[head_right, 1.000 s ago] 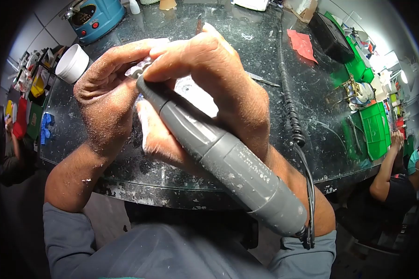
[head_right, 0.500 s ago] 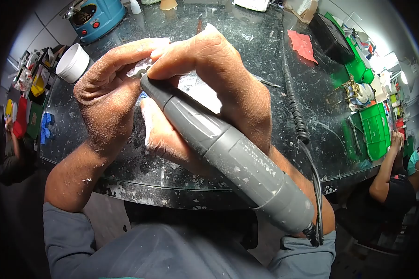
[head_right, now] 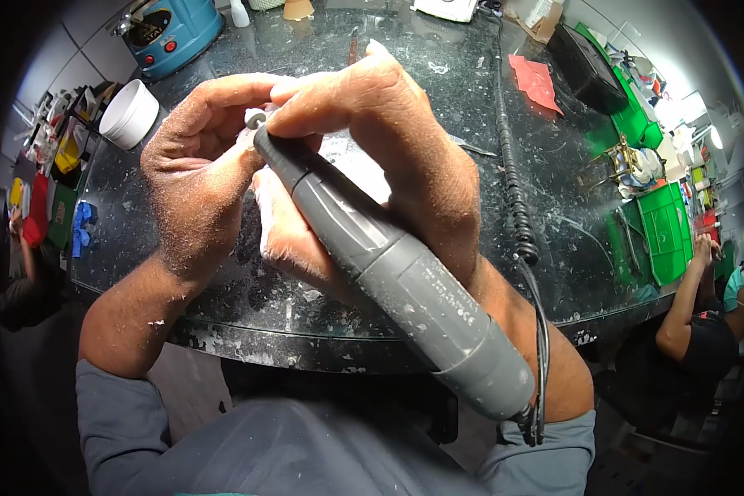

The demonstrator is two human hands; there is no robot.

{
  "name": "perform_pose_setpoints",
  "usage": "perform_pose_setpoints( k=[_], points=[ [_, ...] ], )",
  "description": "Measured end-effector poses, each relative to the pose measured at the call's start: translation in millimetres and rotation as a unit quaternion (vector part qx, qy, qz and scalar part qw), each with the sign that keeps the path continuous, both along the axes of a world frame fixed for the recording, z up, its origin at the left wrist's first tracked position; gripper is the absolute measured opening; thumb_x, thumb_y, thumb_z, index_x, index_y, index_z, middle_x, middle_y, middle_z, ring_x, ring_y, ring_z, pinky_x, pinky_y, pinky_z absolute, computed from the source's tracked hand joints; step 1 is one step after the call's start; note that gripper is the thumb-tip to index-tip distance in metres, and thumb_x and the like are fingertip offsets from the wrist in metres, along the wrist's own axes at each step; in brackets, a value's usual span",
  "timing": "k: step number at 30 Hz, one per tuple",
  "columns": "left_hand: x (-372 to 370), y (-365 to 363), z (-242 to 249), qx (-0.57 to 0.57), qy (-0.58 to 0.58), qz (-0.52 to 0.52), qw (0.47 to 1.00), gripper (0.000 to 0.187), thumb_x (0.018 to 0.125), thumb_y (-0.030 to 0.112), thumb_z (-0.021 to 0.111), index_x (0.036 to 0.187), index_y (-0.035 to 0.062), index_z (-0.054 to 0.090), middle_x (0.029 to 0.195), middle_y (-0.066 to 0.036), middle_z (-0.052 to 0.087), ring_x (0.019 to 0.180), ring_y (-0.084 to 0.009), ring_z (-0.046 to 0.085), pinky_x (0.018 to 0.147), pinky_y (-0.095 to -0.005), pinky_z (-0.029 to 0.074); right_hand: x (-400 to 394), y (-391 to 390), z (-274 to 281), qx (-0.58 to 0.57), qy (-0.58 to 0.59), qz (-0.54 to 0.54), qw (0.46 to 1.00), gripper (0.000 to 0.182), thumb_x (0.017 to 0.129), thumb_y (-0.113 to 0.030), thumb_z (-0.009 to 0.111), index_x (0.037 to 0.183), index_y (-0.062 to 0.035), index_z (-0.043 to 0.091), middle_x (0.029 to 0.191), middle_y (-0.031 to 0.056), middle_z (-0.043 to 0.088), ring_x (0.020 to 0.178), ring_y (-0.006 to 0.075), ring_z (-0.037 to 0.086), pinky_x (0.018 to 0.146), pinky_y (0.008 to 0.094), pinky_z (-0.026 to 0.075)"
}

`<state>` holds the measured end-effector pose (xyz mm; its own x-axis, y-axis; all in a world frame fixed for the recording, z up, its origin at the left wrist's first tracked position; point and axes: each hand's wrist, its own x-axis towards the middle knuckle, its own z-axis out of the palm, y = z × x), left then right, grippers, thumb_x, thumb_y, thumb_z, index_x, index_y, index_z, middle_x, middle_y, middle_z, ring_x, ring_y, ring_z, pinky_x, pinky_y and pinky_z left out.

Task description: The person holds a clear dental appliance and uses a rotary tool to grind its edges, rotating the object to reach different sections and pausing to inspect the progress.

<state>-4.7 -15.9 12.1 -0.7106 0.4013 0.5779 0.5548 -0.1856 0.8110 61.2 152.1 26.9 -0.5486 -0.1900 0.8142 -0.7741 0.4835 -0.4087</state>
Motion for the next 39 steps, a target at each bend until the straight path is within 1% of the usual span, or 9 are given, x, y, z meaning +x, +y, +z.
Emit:
perform_pose_setpoints(
  k=[2, 5, 8, 12, 17, 31, 33, 36, 39],
  points=[
    [-1.0, -0.5, -1.6, 0.007, -0.001, -0.018, 1.0, 0.031, 0.082, 0.002, 0.069, 0.111, -0.0037, 0.06, 0.108, -0.012, 0.065, 0.101, -0.0174, 0.063, 0.092, -0.0297, 0.051, -3.9, 1.8, -2.4, 0.035, 0.027, 0.006, 0.999, 0.042, 0.069, -0.002, 0.07, 0.106, -0.0044, 0.05, 0.104, 0.0165, 0.066, 0.106, 0.0274, 0.063, 0.109, 0.0575, 0.022],
    [1.2, 1.0, -2.5, 0.059, -0.069, -0.058, 0.994, 0.031, 0.081, 0.001, 0.068, 0.111, -0.0032, 0.06, 0.107, -0.011, 0.066, 0.1, -0.0163, 0.063, 0.091, -0.0287, 0.051, -0.8, -1.5, -0.4, 0.036, 0.028, 0.009, 0.999, 0.041, 0.071, -0.002, 0.071, 0.106, -0.0044, 0.05, 0.101, 0.0139, 0.065, 0.106, 0.0285, 0.063, 0.109, 0.0583, 0.022],
    [1.5, 0.2, -0.2, 0.018, -0.044, -0.02, 0.999, 0.03, 0.081, 0.002, 0.069, 0.11, -0.003, 0.06, 0.106, -0.011, 0.066, 0.1, -0.0161, 0.063, 0.091, -0.028, 0.051, -5.7, -1.1, -5.7, 0.018, 0.036, 0.011, 0.999, 0.041, 0.07, -0.003, 0.072, 0.105, -0.004, 0.051, 0.098, 0.0108, 0.064, 0.106, 0.0296, 0.064, 0.108, 0.0595, 0.022],
    [-2.0, 0.0, -5.5, 0.055, -0.05, -0.053, 0.996, 0.029, 0.081, 0.002, 0.069, 0.108, -0.0025, 0.06, 0.106, -0.011, 0.066, 0.099, -0.0157, 0.063, 0.091, -0.0277, 0.05, -4.0, -3.5, -1.8, 0.061, 0.058, 0.012, 0.996, 0.041, 0.068, -0.002, 0.075, 0.104, -0.0035, 0.055, 0.096, 0.0084, 0.065, 0.107, 0.0304, 0.063, 0.108, 0.0605, 0.022],
    [-0.4, 0.7, -3.9, 0.052, -0.054, -0.047, 0.996, 0.028, 0.081, 0.001, 0.069, 0.107, -0.0013, 0.06, 0.105, -0.01, 0.065, 0.1, -0.0146, 0.062, 0.091, -0.0278, 0.049, -6.3, -6.8, -7.9, 0.017, 0.079, -0.013, 0.997, 0.04, 0.068, 0.001, 0.073, 0.104, -0.0037, 0.055, 0.092, 0.0087, 0.065, 0.104, 0.0303, 0.064, 0.107, 0.06, 0.023],
    [2.4, 1.5, -1.2, 0.029, -0.036, -0.029, 0.999, 0.022, 0.082, -0.006, 0.062, 0.104, -0.0001, 0.059, 0.104, -0.009, 0.066, 0.099, -0.0137, 0.063, 0.091, -0.0266, 0.049, -5.5, -5.0, -5.6, 0.038, 0.083, -0.036, 0.995, 0.039, 0.068, 0.0, 0.073, 0.102, -0.0032, 0.056, 0.095, 0.0085, 0.066, 0.104, 0.0289, 0.064, 0.106, 0.0573, 0.027],
    [0.9, 1.1, -3.3, 0.049, -0.037, -0.043, 0.997, 0.022, 0.083, -0.005, 0.063, 0.104, 0.0001, 0.059, 0.104, -0.009, 0.066, 0.099, -0.0137, 0.063, 0.091, -0.0266, 0.049, -2.3, -5.3, -1.2, 0.049, 0.066, -0.004, 0.997, 0.04, 0.067, 0.005, 0.069, 0.103, -0.0024, 0.054, 0.095, 0.0106, 0.066, 0.104, 0.0279, 0.064, 0.106, 0.056, 0.028],
    [2.7, 1.8, -1.2, 0.032, -0.036, -0.033, 0.998, 0.022, 0.083, -0.003, 0.064, 0.104, 0.0001, 0.059, 0.105, -0.009, 0.066, 0.099, -0.0131, 0.063, 0.09, -0.0266, 0.049, -5.5, -6.3, -6.5, 0.026, 0.069, -0.024, 0.997, 0.041, 0.066, 0.007, 0.068, 0.103, -0.0016, 0.053, 0.096, 0.0125, 0.066, 0.103, 0.0272, 0.064, 0.107, 0.0567, 0.027],
    [-1.4, -0.2, -5.8, 0.049, -0.035, -0.045, 0.997, 0.023, 0.083, 0.0, 0.067, 0.104, 0.0003, 0.059, 0.105, -0.009, 0.066, 0.098, -0.0129, 0.063, 0.089, -0.0266, 0.049, -3.4, -4.6, -4.3, 0.031, 0.061, -0.004, 0.998, 0.038, 0.07, 0.002, 0.069, 0.104, -0.0014, 0.052, 0.098, 0.0147, 0.066, 0.1, 0.0273, 0.065, 0.107, 0.0577, 0.026]
  ],
)
